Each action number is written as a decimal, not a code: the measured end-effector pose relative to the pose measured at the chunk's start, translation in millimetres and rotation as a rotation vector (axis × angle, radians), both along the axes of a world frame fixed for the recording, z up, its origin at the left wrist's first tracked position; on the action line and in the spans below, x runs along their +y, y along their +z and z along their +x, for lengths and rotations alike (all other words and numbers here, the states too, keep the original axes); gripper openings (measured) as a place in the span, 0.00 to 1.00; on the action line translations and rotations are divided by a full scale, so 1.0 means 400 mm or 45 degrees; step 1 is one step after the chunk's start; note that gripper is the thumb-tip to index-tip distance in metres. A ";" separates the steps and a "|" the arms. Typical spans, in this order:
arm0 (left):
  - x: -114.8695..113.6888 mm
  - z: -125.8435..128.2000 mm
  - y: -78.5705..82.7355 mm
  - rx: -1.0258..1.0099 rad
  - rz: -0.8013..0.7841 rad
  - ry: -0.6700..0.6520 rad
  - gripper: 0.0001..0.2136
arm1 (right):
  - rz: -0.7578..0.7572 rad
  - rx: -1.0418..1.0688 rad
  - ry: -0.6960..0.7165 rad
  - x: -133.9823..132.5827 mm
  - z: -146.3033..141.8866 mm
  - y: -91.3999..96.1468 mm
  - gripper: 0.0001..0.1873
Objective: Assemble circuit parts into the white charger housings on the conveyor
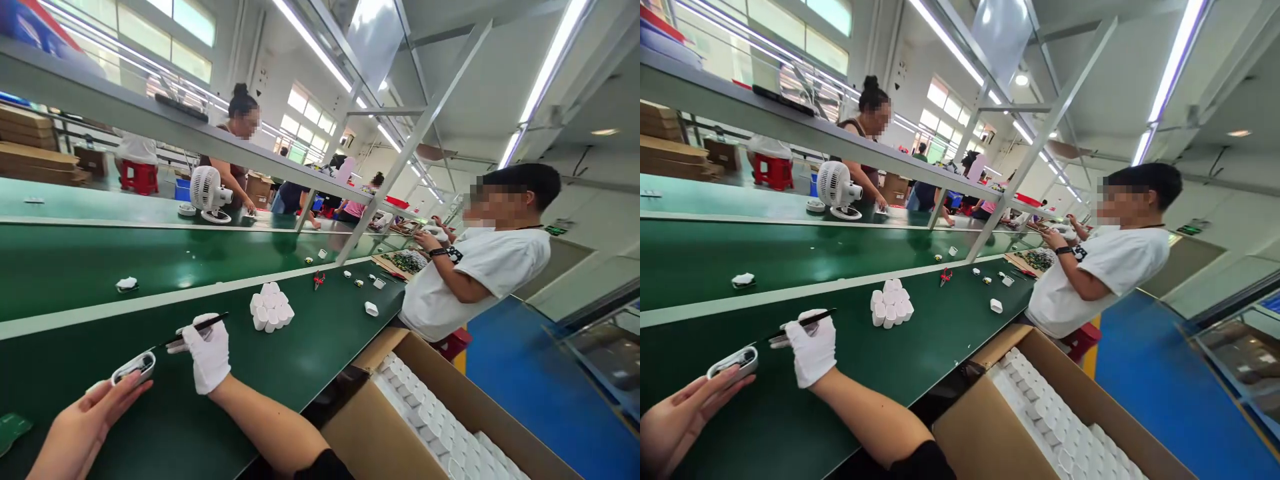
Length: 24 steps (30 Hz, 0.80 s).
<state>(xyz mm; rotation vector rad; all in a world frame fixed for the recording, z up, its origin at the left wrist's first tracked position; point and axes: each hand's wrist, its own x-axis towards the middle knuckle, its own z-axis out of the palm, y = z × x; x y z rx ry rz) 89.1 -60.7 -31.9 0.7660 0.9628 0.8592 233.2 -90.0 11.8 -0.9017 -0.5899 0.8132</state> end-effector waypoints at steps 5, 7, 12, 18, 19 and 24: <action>-0.024 0.007 0.051 0.024 -0.095 0.010 0.04 | -0.075 -0.012 -0.033 -0.015 -0.033 -0.003 0.20; -0.029 0.009 0.062 0.028 -0.094 0.013 0.04 | -0.091 -0.032 -0.078 -0.018 -0.038 -0.008 0.19; -0.033 0.010 0.066 -0.015 -0.051 0.002 0.08 | -0.154 -0.038 -0.084 -0.028 -0.035 -0.006 0.20; -0.036 0.022 0.078 -0.091 0.000 -0.013 0.17 | -0.168 -0.063 -0.075 -0.040 -0.030 0.018 0.21; -0.036 0.025 0.080 -0.088 0.005 -0.020 0.17 | -0.166 -0.058 -0.077 -0.040 -0.028 0.020 0.21; -0.038 0.032 0.091 -0.076 0.150 -0.015 0.16 | -0.161 -0.030 -0.040 -0.034 -0.020 0.014 0.22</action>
